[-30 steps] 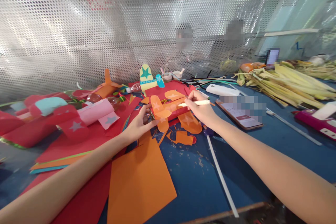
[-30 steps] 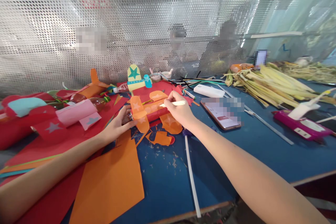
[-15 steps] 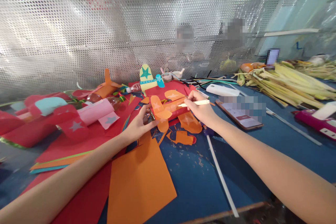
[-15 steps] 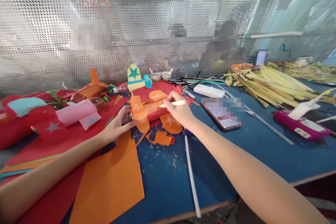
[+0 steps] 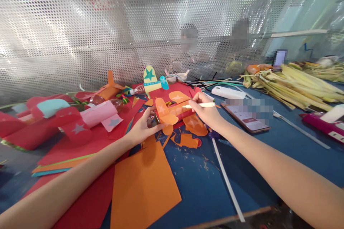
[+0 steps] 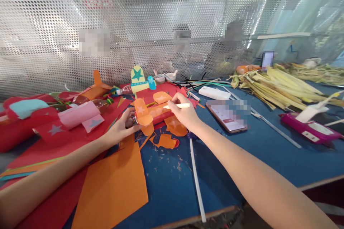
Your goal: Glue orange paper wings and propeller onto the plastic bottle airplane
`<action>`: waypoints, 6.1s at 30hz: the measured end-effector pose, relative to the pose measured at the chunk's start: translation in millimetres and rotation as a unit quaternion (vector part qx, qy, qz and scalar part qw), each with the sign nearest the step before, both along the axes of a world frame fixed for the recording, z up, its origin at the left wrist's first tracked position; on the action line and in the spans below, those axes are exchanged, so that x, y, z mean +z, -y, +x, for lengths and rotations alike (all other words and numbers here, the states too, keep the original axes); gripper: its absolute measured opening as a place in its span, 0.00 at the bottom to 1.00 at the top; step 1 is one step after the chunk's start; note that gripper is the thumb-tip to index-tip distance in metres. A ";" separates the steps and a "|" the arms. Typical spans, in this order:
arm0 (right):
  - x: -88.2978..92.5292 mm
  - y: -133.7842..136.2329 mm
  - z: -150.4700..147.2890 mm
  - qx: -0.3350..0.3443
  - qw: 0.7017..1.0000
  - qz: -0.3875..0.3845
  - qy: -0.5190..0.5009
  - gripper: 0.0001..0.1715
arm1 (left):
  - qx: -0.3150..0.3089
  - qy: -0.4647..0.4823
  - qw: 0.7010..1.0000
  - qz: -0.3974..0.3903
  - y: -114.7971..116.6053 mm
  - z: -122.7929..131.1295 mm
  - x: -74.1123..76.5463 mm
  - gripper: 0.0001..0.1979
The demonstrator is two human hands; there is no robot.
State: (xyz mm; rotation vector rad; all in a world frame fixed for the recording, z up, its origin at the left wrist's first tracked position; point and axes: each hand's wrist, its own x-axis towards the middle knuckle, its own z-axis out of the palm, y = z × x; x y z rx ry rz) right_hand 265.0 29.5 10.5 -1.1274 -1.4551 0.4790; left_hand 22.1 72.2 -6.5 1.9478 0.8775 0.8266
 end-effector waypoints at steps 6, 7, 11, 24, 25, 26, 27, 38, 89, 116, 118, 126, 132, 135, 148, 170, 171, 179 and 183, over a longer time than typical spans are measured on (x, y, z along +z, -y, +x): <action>-1.2 -1.0 1.0 -0.005 1.000 0.006 0.001 0.13 | 0.004 -0.006 1.000 0.006 -1.2 -0.1 -1.8 0.32; -1.1 -1.0 1.0 -0.006 1.000 0.006 0.003 0.13 | 0.002 -0.005 1.000 0.005 -0.7 0.0 -1.3 0.32; 0.1 -0.5 0.6 -0.021 1.000 0.003 0.000 0.12 | 0.002 -0.010 1.000 0.004 1.9 0.5 1.7 0.31; 1.6 -1.2 1.4 -0.044 0.999 -0.014 -0.021 0.12 | 0.006 -0.007 1.000 -0.005 3.3 2.0 4.0 0.31; 1.7 -1.3 1.5 -0.048 0.998 -0.013 -0.023 0.12 | 0.005 -0.003 1.000 -0.008 3.2 2.0 4.0 0.31; 2.0 -1.3 1.6 -0.051 0.998 -0.012 -0.025 0.11 | 0.004 0.001 1.000 -0.010 3.2 1.9 4.0 0.31; 2.3 -1.2 1.7 -0.054 0.998 -0.011 -0.027 0.11 | 0.003 0.003 1.000 -0.012 3.2 1.9 4.1 0.31; 2.7 0.2 1.6 -0.064 0.998 -0.009 -0.024 0.11 | 0.003 0.005 1.000 -0.012 2.4 1.1 2.2 0.30; 6.5 3.4 -4.2 -0.038 0.999 -0.007 -0.014 0.12 | 0.010 0.019 0.999 -0.023 1.4 1.0 2.3 0.31; 6.0 3.7 -3.9 -0.031 0.999 -0.024 -0.012 0.12 | 0.015 0.017 1.000 -0.015 1.2 0.9 2.0 0.30; 5.9 4.0 -3.9 -0.031 0.999 -0.016 -0.013 0.12 | 0.010 0.015 1.000 -0.024 1.6 0.9 2.6 0.30; 5.2 4.0 -3.1 -0.029 1.000 0.004 -0.010 0.12 | 0.012 0.014 0.999 -0.031 2.0 0.8 4.2 0.31; 2.4 1.6 -0.3 -0.026 1.000 -0.007 -0.006 0.13 | 0.013 0.026 0.999 -0.026 1.5 1.5 1.0 0.31; 0.9 1.1 0.8 -0.026 1.000 -0.008 -0.009 0.13 | 0.017 0.012 0.999 -0.031 1.7 1.5 0.6 0.31; -0.9 0.5 1.5 -0.020 1.000 -0.006 0.002 0.12 | 0.000 0.022 0.999 -0.024 -2.1 -0.5 -5.3 0.31; 2.7 -6.2 7.5 -0.033 0.994 -0.010 -0.101 0.09 | 0.038 -0.021 0.999 -0.004 2.6 -1.8 3.2 0.29; 3.0 -5.8 7.8 -0.034 0.995 -0.015 -0.098 0.08 | 0.037 -0.015 0.999 -0.006 3.2 -1.2 3.6 0.29; 5.0 -4.3 10.0 -0.057 0.997 -0.022 -0.043 0.10 | 0.037 0.001 0.999 -0.009 5.5 0.0 3.9 0.30; 4.0 -5.4 10.2 -0.063 0.997 -0.018 -0.036 0.10 | 0.030 0.008 0.999 -0.008 5.1 -0.8 3.0 0.31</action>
